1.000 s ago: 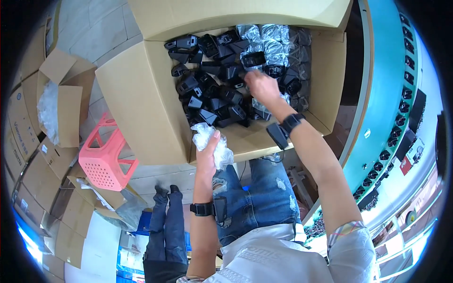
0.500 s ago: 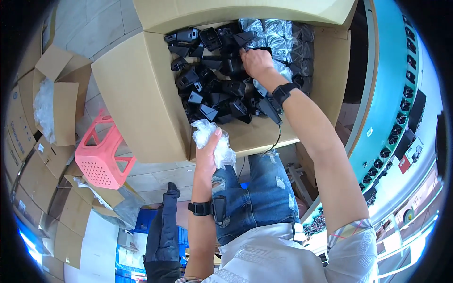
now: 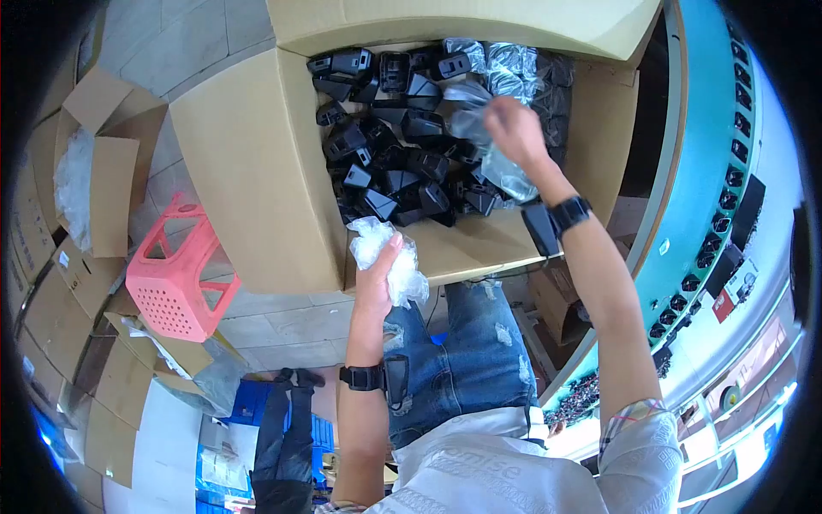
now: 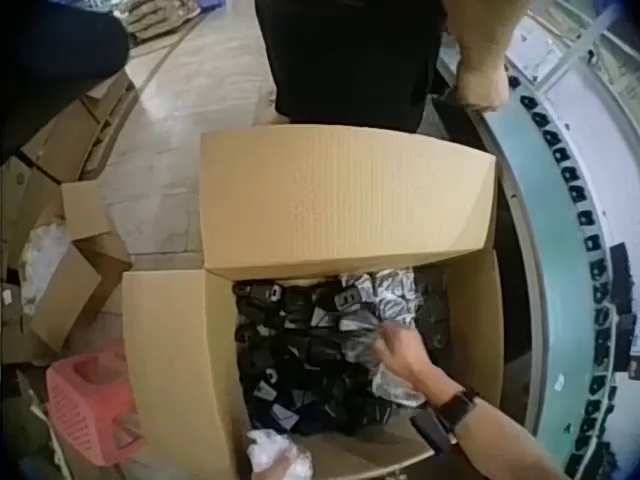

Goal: The person removes black plastic components from their individual plastic bags and places the parts back into the box. They then collect the empty plastic bags and put them into a separate cardboard box.

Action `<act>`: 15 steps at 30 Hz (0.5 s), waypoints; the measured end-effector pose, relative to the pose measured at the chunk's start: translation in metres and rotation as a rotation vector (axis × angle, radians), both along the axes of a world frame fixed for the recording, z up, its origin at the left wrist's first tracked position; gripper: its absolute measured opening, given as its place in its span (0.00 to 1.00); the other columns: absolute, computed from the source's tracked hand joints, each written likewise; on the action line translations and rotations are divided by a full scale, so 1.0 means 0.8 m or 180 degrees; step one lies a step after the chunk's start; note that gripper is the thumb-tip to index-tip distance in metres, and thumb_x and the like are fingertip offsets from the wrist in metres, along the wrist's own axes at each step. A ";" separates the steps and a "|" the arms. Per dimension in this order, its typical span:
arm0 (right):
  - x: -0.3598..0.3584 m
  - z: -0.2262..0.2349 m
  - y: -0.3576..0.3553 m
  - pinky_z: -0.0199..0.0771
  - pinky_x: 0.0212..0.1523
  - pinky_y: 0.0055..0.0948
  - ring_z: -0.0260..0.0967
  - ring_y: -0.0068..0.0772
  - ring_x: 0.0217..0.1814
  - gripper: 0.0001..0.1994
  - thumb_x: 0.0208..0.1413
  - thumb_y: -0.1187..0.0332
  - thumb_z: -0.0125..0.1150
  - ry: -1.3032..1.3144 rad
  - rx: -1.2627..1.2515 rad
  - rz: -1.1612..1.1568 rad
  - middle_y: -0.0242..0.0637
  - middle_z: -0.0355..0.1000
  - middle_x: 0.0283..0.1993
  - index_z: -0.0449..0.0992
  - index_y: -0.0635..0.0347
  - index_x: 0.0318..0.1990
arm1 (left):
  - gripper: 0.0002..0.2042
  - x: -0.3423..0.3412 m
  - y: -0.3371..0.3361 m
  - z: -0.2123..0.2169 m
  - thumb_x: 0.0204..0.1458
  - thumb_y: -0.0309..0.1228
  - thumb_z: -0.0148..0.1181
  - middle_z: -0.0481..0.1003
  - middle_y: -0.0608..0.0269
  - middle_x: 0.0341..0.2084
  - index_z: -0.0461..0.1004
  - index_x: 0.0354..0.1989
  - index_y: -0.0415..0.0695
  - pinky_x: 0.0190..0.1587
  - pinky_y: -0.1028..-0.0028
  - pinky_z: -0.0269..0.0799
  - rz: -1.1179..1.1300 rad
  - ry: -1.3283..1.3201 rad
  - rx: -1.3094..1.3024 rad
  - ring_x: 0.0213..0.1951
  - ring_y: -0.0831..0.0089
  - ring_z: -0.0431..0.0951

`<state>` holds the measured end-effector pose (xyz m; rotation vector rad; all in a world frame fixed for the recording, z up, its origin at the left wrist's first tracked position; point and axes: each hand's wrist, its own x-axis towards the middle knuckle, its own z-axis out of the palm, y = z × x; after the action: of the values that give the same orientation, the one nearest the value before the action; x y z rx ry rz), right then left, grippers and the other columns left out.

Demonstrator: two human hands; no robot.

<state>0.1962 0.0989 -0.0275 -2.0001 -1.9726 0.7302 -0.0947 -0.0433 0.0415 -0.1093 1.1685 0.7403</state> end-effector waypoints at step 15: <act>-0.002 0.045 0.021 0.69 0.33 0.27 0.68 0.21 0.30 0.14 0.55 0.67 0.61 0.1135 -0.0567 -0.0796 0.37 0.77 0.28 0.71 0.66 0.22 | 0.10 0.007 0.003 0.001 0.54 0.31 0.63 0.76 0.69 0.33 0.74 0.43 0.44 0.35 0.77 0.72 -0.0149 0.0284 -0.0070 0.33 0.79 0.76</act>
<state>0.1943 0.1161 0.0083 -1.9933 -1.4722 1.1387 -0.0888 -0.0405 0.0424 -0.0674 1.2604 0.6968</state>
